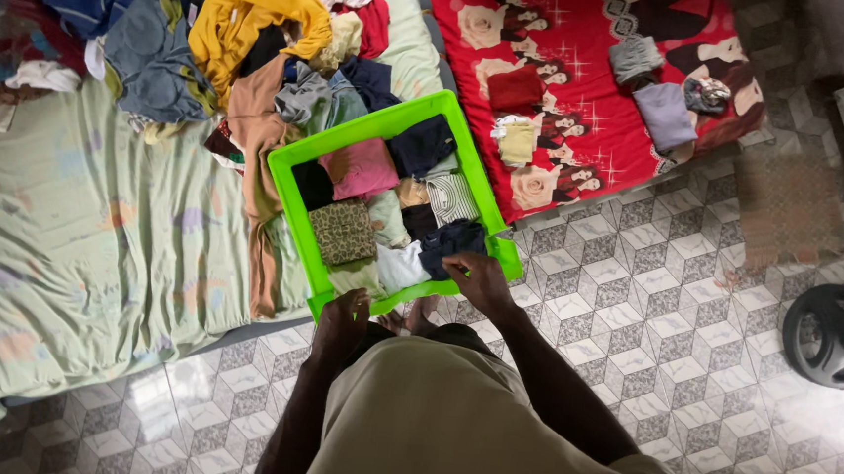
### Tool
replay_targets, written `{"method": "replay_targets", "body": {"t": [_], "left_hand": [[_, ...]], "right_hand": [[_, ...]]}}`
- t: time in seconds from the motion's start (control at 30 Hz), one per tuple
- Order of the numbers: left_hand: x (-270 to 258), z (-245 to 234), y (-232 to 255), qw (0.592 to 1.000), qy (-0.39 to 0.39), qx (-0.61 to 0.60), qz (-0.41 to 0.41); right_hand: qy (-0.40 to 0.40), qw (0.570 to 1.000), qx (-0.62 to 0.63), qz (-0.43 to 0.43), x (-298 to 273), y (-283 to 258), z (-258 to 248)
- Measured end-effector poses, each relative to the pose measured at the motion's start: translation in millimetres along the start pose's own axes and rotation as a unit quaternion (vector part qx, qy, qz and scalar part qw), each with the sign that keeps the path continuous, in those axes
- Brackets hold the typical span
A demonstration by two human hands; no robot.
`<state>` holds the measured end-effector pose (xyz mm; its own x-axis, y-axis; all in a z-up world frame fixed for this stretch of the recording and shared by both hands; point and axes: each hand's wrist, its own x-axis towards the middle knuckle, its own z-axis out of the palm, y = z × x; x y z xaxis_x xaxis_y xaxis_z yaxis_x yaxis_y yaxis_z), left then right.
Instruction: The person folds several items of clothing, including a pink shirt, a patterned garment, and a white t-shirt, by hand on a bed and places them into a green plastic bin.
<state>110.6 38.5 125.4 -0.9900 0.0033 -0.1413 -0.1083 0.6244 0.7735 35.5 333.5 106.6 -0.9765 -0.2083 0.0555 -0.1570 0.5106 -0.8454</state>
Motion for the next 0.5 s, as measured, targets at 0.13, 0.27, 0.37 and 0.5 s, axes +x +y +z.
{"method": "replay_targets", "body": {"t": [0.13,0.27,0.37,0.5], "left_hand": [[-3.0,-2.5,-1.8,1.000,-0.027,-0.003,0.000],[2.3,-0.9,-7.4,0.998,-0.038,0.005,0.055],[-5.4,-1.1,-7.4,0.997,-0.058,-0.005,0.054],[-18.2,4.4,-7.8,0.994,-0.086,-0.017,0.066]], "right_hand": [[0.019,1.000,0.023,0.005,-14.6,-20.0,-5.4],[0.047,0.997,0.041,0.048,-36.4,-31.6,-9.2],[0.069,0.995,0.028,0.068,-57.8,-36.6,-6.7],[0.100,0.989,0.048,0.098,-92.3,-39.3,-8.2]]}}
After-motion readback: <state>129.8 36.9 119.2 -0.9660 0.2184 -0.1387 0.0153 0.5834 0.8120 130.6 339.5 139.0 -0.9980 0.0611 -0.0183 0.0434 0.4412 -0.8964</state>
